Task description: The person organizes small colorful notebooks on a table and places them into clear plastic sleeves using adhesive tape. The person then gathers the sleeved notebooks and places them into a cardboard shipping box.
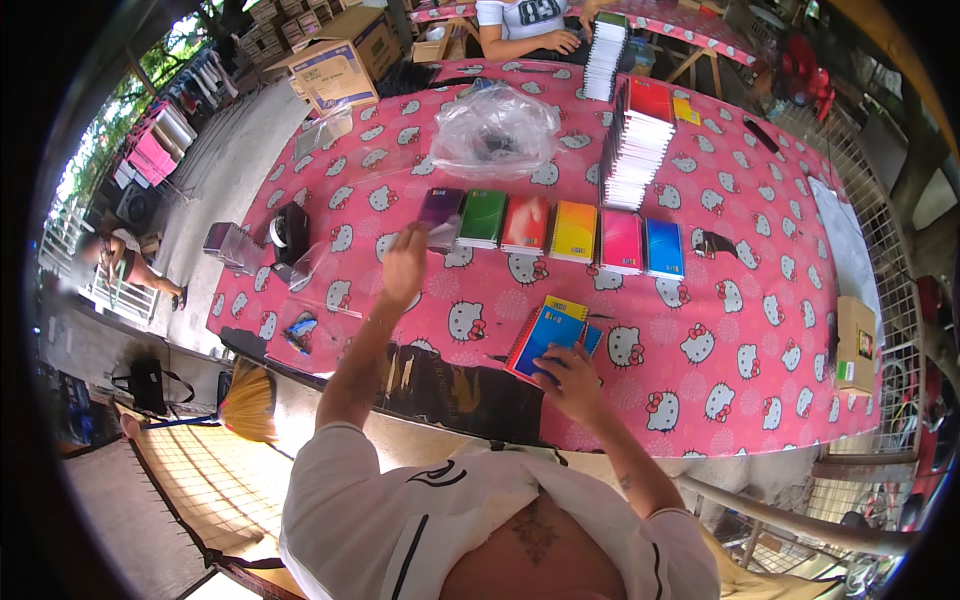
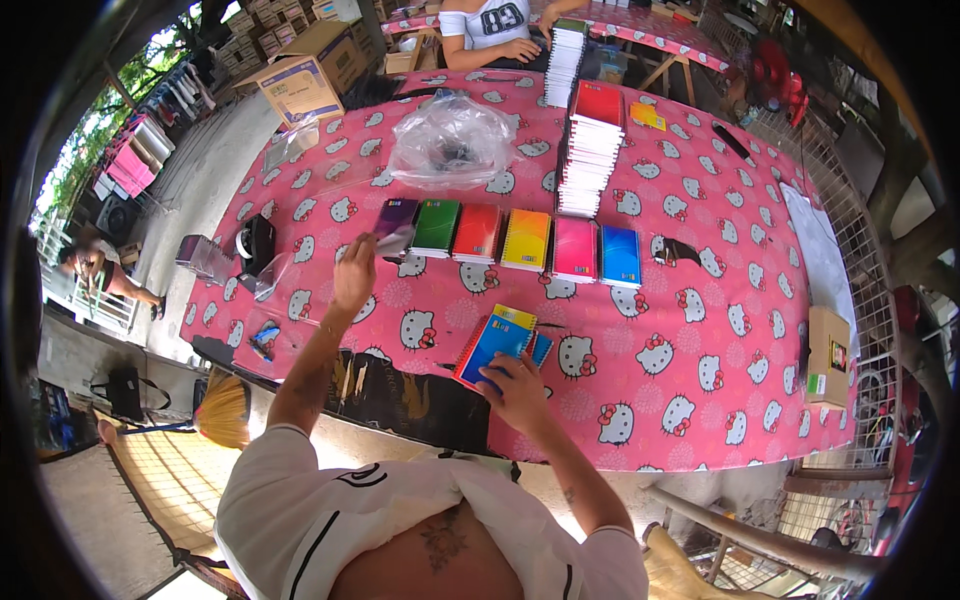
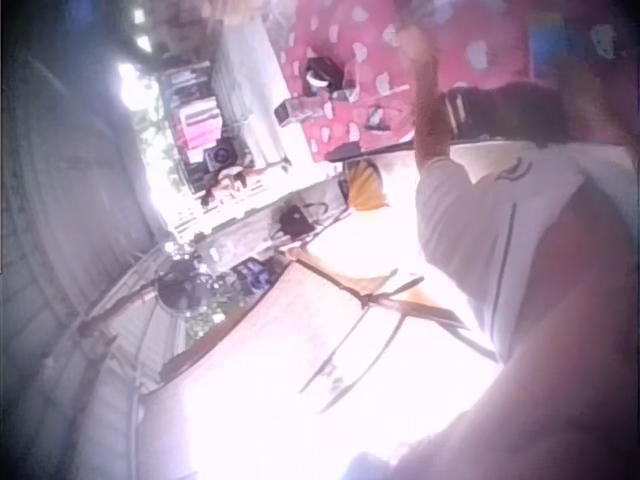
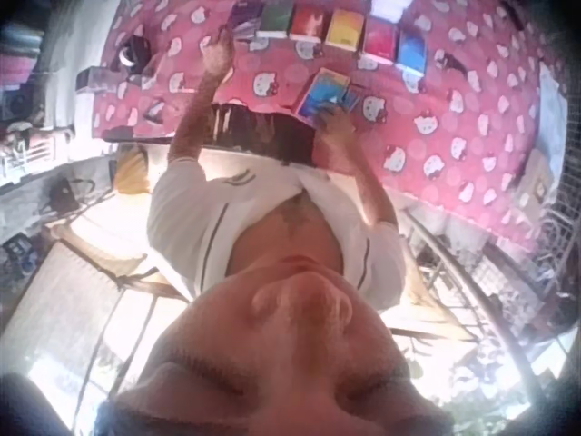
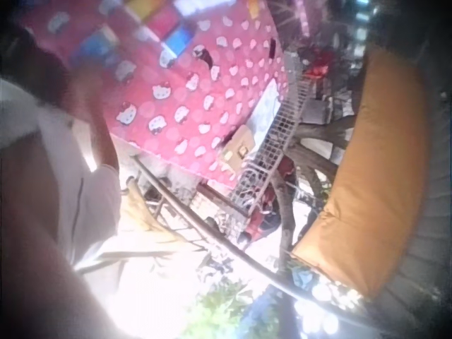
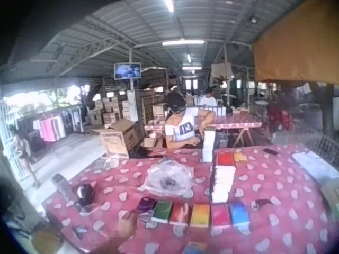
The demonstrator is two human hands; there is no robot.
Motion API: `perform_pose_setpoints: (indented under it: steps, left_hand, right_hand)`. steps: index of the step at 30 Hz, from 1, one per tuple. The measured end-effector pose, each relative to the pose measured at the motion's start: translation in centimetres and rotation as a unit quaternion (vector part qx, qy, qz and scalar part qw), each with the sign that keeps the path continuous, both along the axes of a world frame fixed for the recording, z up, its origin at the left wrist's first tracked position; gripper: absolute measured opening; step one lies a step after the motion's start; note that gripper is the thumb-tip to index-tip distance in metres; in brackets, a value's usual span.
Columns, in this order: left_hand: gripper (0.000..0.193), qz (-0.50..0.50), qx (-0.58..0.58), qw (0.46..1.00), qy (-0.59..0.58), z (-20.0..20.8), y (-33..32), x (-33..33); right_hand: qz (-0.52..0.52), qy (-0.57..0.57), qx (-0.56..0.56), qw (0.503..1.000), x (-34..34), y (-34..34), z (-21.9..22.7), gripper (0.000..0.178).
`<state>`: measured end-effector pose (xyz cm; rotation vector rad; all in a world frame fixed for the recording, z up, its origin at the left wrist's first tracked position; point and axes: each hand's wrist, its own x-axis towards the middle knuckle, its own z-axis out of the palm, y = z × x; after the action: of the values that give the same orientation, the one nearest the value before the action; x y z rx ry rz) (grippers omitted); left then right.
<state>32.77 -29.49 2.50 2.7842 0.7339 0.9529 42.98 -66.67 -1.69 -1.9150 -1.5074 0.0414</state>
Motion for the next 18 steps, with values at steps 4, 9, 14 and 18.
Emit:
perform_pose_setpoints:
  steps: [4,9,14,18]
  left_hand:
    - [0.034,-0.261,-0.119,0.954,-0.090,0.2,-13.7,-3.2]
    - [0.034,-0.345,-0.073,0.935,0.045,-2.2,-20.2,-4.0]
    - [0.046,-0.206,-0.246,0.943,0.087,0.7,-16.4,0.1]
    - [0.059,-0.187,-0.409,0.881,0.150,-1.5,-13.1,0.9]
  right_hand:
    - [-0.122,0.127,0.110,0.978,1.2,-0.1,-1.5,0.037]
    - [-0.290,0.299,0.175,0.892,2.6,-0.1,-3.0,0.042]
    - [-0.175,0.141,0.125,0.966,9.2,6.4,0.9,0.039]
    - [-0.172,0.128,0.109,0.971,13.8,11.2,-0.2,0.044]
